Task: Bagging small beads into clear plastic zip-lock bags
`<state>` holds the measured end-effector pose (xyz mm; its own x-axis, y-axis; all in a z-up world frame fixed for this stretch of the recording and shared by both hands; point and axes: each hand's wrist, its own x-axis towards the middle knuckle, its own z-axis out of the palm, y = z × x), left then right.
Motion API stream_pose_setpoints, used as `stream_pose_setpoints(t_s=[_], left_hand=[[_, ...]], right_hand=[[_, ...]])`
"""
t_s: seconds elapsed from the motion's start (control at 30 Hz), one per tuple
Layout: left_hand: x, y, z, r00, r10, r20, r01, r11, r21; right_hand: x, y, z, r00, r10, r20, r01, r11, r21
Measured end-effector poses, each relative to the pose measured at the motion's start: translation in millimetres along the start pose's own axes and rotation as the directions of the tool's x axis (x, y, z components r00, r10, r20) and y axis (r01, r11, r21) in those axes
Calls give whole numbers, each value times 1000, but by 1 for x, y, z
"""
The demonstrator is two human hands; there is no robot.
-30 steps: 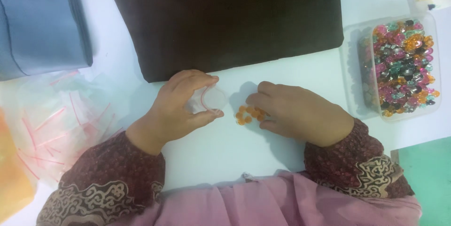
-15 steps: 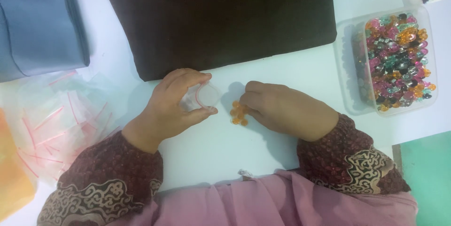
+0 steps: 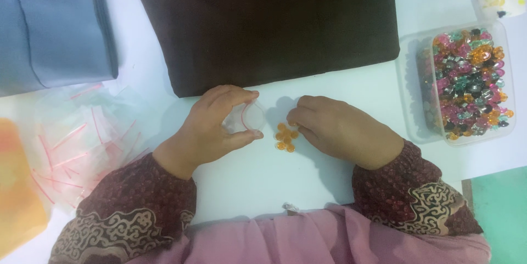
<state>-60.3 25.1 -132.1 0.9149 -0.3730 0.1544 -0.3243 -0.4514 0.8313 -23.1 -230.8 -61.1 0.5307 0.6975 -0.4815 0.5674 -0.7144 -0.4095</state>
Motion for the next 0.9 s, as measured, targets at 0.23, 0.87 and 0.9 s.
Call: stream_pose_setpoints(t_s=[0.23, 0.87, 0.9], left_hand=[[2, 0, 3, 1000, 0, -7, 0, 999, -33], [-1, 1, 20, 997, 51, 50, -50, 998, -31], [-3, 1, 21, 997, 49, 53, -47, 998, -35]], right_hand=[[2, 4, 4, 1000, 19, 19, -18, 999, -33], [-4, 2, 40, 437, -318, -841, 378, 914, -148], [-8, 4, 37, 442, -314, -841, 376, 915, -144]])
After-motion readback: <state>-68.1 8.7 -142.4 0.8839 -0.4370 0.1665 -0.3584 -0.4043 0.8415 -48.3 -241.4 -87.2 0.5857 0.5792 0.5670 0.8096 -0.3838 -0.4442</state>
